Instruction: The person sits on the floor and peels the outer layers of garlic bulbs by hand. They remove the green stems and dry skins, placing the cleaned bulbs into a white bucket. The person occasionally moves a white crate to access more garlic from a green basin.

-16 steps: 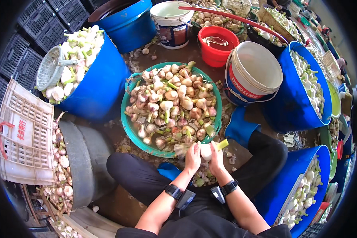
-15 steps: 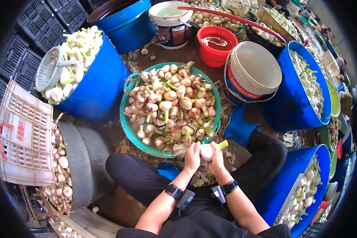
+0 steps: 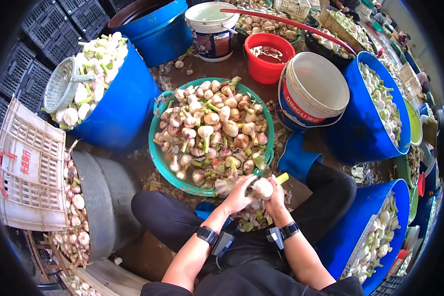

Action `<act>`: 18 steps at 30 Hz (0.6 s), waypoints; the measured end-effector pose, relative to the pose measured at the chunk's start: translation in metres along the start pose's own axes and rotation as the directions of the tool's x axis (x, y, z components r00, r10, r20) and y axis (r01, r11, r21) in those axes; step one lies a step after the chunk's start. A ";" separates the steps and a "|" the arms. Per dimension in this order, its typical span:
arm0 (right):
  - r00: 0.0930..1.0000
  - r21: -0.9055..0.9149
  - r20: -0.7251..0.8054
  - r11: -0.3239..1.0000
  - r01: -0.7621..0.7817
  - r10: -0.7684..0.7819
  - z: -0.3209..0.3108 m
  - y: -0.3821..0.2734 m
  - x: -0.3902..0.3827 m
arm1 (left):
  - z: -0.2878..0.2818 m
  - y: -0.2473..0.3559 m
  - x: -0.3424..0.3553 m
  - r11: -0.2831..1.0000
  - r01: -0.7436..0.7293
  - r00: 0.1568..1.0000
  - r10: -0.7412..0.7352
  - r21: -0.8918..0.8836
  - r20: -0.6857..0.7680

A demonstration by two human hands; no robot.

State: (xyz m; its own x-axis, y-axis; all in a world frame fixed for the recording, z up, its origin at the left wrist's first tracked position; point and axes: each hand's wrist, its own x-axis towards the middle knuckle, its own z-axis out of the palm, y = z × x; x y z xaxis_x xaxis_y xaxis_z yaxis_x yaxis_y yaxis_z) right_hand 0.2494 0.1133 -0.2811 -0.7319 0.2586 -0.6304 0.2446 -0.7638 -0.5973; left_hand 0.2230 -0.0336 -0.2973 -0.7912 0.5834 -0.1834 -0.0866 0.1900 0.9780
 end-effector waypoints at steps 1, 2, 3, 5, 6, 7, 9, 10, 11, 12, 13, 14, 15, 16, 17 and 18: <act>1.000 0.012 0.009 1.000 -0.017 0.017 0.002 0.001 0.000 | 0.001 0.004 0.007 0.936 -0.021 0.997 0.048 -0.351 0.066; 1.000 0.017 -0.014 1.000 -0.024 0.024 0.002 0.001 0.003 | 0.003 0.015 0.011 0.886 0.075 0.997 -0.061 -0.458 0.046; 0.999 0.045 -0.048 0.999 0.019 -0.017 0.001 0.000 0.007 | 0.005 0.017 0.014 0.894 0.132 0.991 -0.115 -0.429 0.065; 0.989 0.095 -0.118 0.990 0.101 -0.089 0.001 0.000 0.015 | 0.010 0.018 0.014 0.897 0.247 0.969 -0.228 -0.366 0.094; 0.985 0.072 -0.134 0.991 0.116 -0.106 0.004 -0.004 0.015 | 0.020 0.009 0.014 0.969 0.065 0.993 -0.086 -0.237 -0.081; 0.991 0.089 -0.097 0.991 0.101 -0.092 0.008 -0.004 0.017 | 0.022 -0.001 0.015 0.983 0.025 0.984 -0.056 -0.180 -0.169; 0.995 0.122 -0.049 0.988 0.090 -0.084 0.001 -0.007 0.023 | 0.027 0.012 0.021 0.996 -0.045 0.951 0.021 -0.071 -0.308; 0.990 0.119 -0.094 0.987 0.111 -0.100 -0.001 -0.007 0.027 | 0.027 0.017 0.019 0.996 0.006 0.956 -0.030 -0.085 -0.291; 0.977 0.042 -0.176 0.990 0.131 -0.122 0.001 -0.011 0.029 | 0.027 0.034 0.018 0.998 -0.046 0.978 0.034 -0.051 -0.207; 0.956 -0.034 -0.261 0.991 0.133 -0.137 0.003 -0.012 0.028 | 0.028 0.050 0.010 0.996 -0.090 0.989 0.086 -0.022 -0.119; 0.927 -0.110 -0.342 0.986 0.127 -0.157 0.002 -0.013 0.026 | 0.030 0.056 0.005 0.991 -0.136 0.990 0.136 0.001 -0.029; 0.954 0.002 -0.273 0.992 0.128 -0.123 -0.007 -0.013 0.029 | 0.027 0.058 0.003 0.997 -0.066 0.998 0.065 0.040 0.008; 0.978 0.115 -0.189 0.987 0.111 -0.087 -0.009 -0.017 0.030 | 0.019 0.048 0.001 0.980 -0.003 0.998 -0.009 0.199 0.059; 0.995 0.215 -0.097 0.976 0.024 -0.003 -0.014 -0.029 0.034 | 0.006 0.029 0.001 0.933 0.053 0.991 -0.093 0.355 0.096; 0.995 0.300 -0.003 0.950 -0.089 0.095 -0.013 -0.044 0.022 | -0.008 0.006 -0.007 0.859 0.120 0.973 -0.202 0.497 0.114; 0.989 0.356 0.145 0.933 -0.054 0.002 -0.024 -0.071 0.008 | -0.026 -0.008 -0.010 0.737 0.108 0.987 -0.161 0.667 0.018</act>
State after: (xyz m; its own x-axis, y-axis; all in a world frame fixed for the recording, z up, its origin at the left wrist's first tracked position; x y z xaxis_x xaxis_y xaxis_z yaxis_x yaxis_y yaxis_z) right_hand 0.2410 0.1841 -0.2557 -0.8159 0.1687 -0.5530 0.0414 -0.9370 -0.3470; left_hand 0.2159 -0.0621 -0.3007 -0.7558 0.5596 -0.3400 0.2545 0.7295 0.6349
